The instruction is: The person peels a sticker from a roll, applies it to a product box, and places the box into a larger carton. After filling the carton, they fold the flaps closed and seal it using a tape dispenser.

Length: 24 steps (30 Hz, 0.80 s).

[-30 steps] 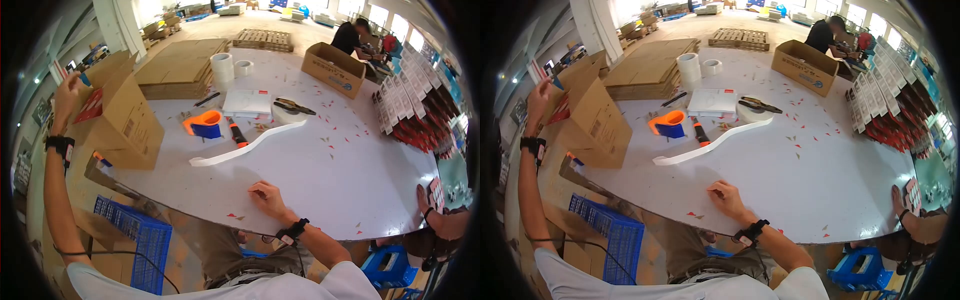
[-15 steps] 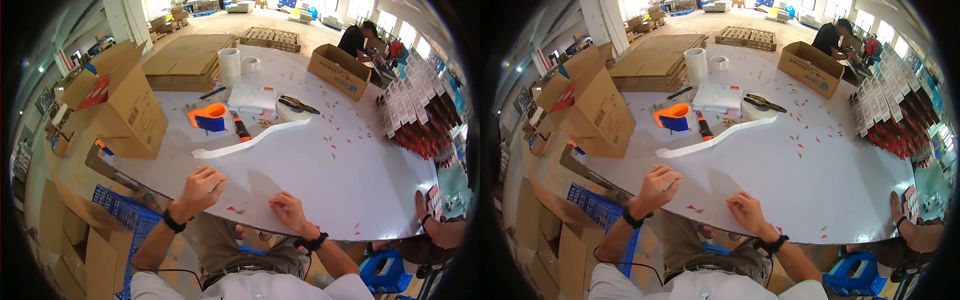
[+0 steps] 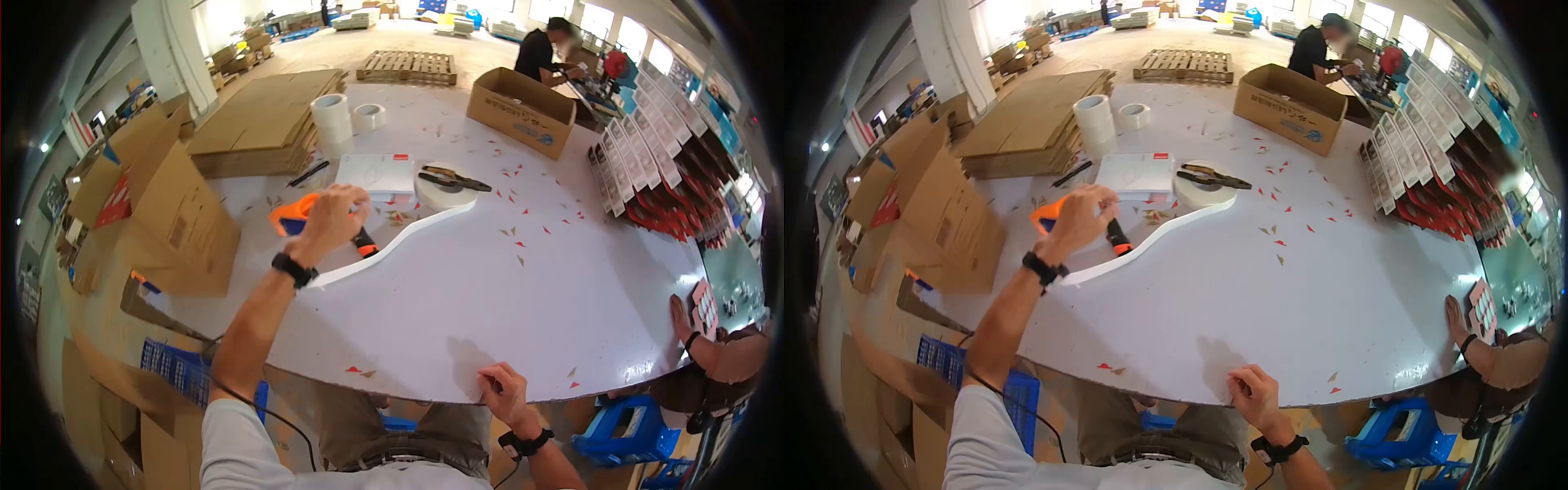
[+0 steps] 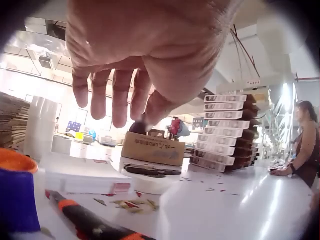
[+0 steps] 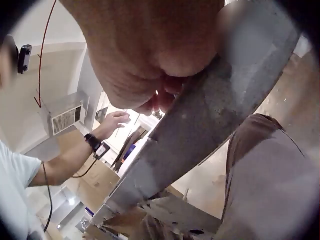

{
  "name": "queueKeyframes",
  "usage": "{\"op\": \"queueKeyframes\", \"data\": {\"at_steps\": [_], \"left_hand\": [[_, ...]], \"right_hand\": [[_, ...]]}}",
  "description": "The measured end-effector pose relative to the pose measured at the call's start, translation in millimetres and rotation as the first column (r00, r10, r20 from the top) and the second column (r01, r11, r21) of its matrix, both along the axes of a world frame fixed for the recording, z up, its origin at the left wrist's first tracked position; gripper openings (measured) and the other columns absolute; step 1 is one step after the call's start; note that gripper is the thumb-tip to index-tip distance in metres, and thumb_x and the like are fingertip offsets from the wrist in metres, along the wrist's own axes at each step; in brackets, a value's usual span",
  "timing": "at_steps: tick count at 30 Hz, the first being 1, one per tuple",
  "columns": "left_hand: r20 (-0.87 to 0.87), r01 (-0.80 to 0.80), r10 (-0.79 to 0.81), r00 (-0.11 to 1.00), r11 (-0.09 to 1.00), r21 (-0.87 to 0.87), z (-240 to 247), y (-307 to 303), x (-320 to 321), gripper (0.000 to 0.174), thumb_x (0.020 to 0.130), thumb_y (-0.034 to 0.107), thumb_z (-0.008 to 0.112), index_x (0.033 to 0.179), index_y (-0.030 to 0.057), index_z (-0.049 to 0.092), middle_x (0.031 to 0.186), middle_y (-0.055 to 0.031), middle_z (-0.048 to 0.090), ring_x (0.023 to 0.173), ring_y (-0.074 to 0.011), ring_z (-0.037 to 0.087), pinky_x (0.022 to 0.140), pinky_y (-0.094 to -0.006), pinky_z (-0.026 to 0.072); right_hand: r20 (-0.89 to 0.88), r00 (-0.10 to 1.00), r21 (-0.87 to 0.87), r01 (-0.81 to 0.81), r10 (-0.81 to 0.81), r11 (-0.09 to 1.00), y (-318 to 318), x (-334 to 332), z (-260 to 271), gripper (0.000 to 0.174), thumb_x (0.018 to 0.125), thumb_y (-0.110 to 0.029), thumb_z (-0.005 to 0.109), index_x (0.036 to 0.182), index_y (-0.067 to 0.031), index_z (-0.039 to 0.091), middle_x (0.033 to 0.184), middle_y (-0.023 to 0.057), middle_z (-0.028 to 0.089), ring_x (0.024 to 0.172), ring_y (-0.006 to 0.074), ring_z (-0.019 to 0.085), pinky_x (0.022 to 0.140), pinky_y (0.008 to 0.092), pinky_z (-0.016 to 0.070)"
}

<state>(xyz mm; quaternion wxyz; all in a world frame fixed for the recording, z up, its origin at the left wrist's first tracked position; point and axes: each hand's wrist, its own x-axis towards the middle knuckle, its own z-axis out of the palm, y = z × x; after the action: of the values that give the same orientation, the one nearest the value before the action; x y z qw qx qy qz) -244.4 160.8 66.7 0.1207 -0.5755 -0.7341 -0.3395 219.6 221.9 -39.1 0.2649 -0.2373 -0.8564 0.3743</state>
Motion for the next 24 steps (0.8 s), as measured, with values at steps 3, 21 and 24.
{"op": "queueKeyframes", "data": {"at_steps": [3,21,24], "left_hand": [[-0.303,0.155,-0.129,0.944,0.986,0.061,-25,47,-81,0.034,0.083,0.021,0.080,0.113,0.0059,0.073,0.116,-0.0175,0.074,0.108,-0.0373,0.068,0.099,-0.0477,0.0525],[0.045,-0.073,0.155,0.987,0.678,-0.732,-76,160,-246,0.109,0.072,0.040,0.092,0.159,-0.0004,0.040,0.163,-0.0244,0.040,0.154,-0.0365,0.035,0.128,-0.0434,0.0308],[0.084,-0.095,0.239,0.967,0.647,-0.756,-57,164,-211,0.109,0.069,0.037,0.093,0.158,-0.0003,0.042,0.160,-0.0242,0.043,0.152,-0.0362,0.039,0.127,-0.0420,0.0323]], "right_hand": [[-0.106,0.994,-0.026,0.003,-0.006,1.000,0,-6,-17,0.015,0.089,0.001,0.075,0.102,-0.0057,0.073,0.085,0.0083,0.069,0.065,0.0210,0.066,0.061,0.0327,0.0552],[-0.071,0.996,0.097,0.052,-0.045,0.994,0,-6,-9,0.010,0.092,-0.009,0.076,0.099,-0.0085,0.068,0.087,0.0066,0.066,0.077,0.0278,0.068,0.064,0.0395,0.0564],[-0.066,0.996,0.102,0.069,-0.062,0.992,0,-5,-11,0.009,0.088,-0.005,0.078,0.095,-0.0077,0.073,0.080,0.0052,0.066,0.067,0.0249,0.066,0.059,0.0359,0.0541]]}}
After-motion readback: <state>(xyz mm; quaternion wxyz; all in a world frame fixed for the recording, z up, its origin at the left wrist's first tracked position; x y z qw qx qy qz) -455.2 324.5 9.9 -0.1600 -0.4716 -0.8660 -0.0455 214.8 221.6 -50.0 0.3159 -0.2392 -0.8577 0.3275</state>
